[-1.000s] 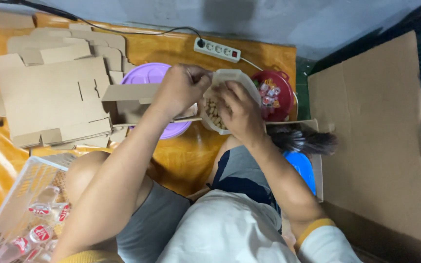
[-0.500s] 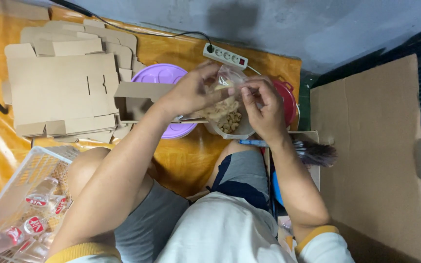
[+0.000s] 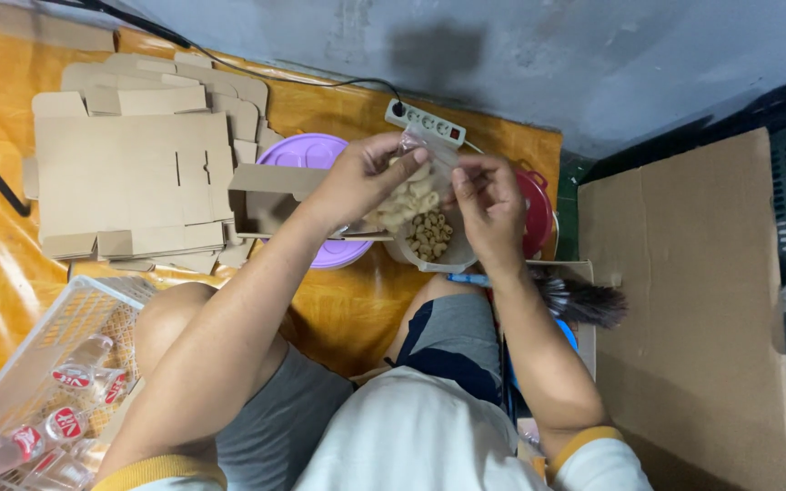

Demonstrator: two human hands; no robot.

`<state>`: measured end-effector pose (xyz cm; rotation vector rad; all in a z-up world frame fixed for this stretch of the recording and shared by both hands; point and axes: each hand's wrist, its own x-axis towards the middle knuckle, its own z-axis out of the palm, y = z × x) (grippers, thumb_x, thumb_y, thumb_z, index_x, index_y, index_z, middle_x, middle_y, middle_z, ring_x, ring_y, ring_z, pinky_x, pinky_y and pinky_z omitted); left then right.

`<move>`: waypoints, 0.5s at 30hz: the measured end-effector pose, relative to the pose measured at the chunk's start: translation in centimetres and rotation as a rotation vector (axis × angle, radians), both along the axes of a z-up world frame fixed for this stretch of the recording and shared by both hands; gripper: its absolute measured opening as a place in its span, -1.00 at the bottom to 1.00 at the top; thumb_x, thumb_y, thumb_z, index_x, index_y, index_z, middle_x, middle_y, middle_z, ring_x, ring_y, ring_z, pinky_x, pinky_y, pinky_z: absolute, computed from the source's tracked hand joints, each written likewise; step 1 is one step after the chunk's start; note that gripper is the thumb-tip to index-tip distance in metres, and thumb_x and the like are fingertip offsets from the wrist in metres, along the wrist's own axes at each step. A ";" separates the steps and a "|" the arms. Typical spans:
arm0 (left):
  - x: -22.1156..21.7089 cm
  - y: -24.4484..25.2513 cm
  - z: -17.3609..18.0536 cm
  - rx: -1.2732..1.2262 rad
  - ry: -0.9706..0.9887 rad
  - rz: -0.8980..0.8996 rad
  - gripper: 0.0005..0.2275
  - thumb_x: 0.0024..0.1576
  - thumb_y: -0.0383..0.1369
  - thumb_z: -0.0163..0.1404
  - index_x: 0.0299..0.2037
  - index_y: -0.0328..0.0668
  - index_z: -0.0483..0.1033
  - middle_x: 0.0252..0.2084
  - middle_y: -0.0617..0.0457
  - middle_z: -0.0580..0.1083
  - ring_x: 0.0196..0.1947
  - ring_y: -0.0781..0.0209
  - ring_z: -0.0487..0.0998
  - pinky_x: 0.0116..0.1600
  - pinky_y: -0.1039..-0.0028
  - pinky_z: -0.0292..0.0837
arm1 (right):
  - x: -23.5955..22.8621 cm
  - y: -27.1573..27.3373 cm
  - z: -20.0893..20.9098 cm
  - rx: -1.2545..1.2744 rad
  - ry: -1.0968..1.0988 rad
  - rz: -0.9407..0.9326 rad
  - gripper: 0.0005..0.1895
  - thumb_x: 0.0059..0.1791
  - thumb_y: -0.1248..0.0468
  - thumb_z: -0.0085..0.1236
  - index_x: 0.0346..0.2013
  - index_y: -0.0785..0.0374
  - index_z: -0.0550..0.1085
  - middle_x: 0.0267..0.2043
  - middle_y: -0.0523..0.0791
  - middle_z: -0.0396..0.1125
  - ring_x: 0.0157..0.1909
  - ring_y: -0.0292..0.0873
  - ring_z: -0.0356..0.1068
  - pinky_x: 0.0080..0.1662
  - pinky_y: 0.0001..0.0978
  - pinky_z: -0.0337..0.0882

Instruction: The person uses tongs to transfer cashews from a container into a small plastic bag, then places the bag into a cardboard box. They then open a container of orange snacks and transfer them into a plastic bag using tongs.

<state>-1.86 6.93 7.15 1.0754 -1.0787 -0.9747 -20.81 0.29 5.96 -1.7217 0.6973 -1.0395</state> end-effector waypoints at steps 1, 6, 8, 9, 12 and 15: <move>0.2 0.0 -0.3 -0.002 -0.001 0.001 -0.90 0.28 -0.29 0.10 -0.12 -0.04 0.63 -0.24 0.17 0.61 -0.11 0.46 0.50 0.11 0.45 0.47 | 0.3 0.1 -0.1 -0.002 -0.001 0.001 -0.80 0.16 0.34 0.09 0.01 0.41 0.40 -0.25 0.01 0.39 -0.31 -0.15 0.51 -0.29 -0.34 0.64; 0.7 0.5 -0.1 0.028 0.137 0.083 -0.87 0.22 -0.33 0.19 -0.07 -0.08 0.67 -0.18 0.15 0.65 -0.11 0.50 0.51 0.15 0.49 0.47 | 0.5 -0.6 -2.5 0.211 -0.095 0.014 -0.83 0.17 0.30 0.06 -0.07 0.37 0.36 -0.24 -0.05 0.41 -0.30 -0.21 0.52 -0.27 -0.45 0.59; 0.7 1.0 1.0 0.034 0.155 0.112 -0.88 0.23 -0.33 0.18 -0.09 -0.08 0.67 -0.23 0.19 0.62 -0.17 0.52 0.50 0.08 0.53 0.48 | 0.9 -0.7 -2.5 0.260 -0.125 -0.012 -0.84 0.15 0.30 0.10 -0.10 0.36 0.38 -0.27 -0.06 0.39 -0.33 -0.20 0.51 -0.31 -0.46 0.58; 0.7 1.3 1.5 0.041 0.174 0.138 -0.90 0.24 -0.32 0.17 -0.11 -0.09 0.67 -0.28 0.23 0.59 -0.22 0.53 0.48 0.02 0.58 0.48 | 1.1 -0.7 -2.5 0.310 -0.154 -0.040 -0.85 0.13 0.30 0.14 -0.13 0.34 0.39 -0.31 -0.08 0.38 -0.36 -0.20 0.50 -0.35 -0.46 0.57; 1.6 1.6 1.4 0.076 0.171 0.175 -0.89 0.25 -0.30 0.15 -0.11 -0.06 0.68 -0.31 0.26 0.60 -0.26 0.58 0.48 -0.03 0.66 0.48 | 1.6 -0.4 -1.8 0.361 -0.178 -0.084 -0.84 0.13 0.26 0.15 -0.16 0.30 0.40 -0.33 -0.12 0.38 -0.36 -0.22 0.51 -0.34 -0.50 0.54; 2.0 1.7 1.2 0.082 0.153 0.213 -0.90 0.25 -0.29 0.15 -0.13 -0.04 0.69 -0.31 0.23 0.61 -0.27 0.57 0.49 -0.05 0.65 0.49 | 1.9 -0.4 -2.0 0.378 -0.180 -0.051 -0.84 0.13 0.26 0.16 -0.16 0.30 0.41 -0.33 -0.12 0.38 -0.34 -0.21 0.51 -0.32 -0.49 0.54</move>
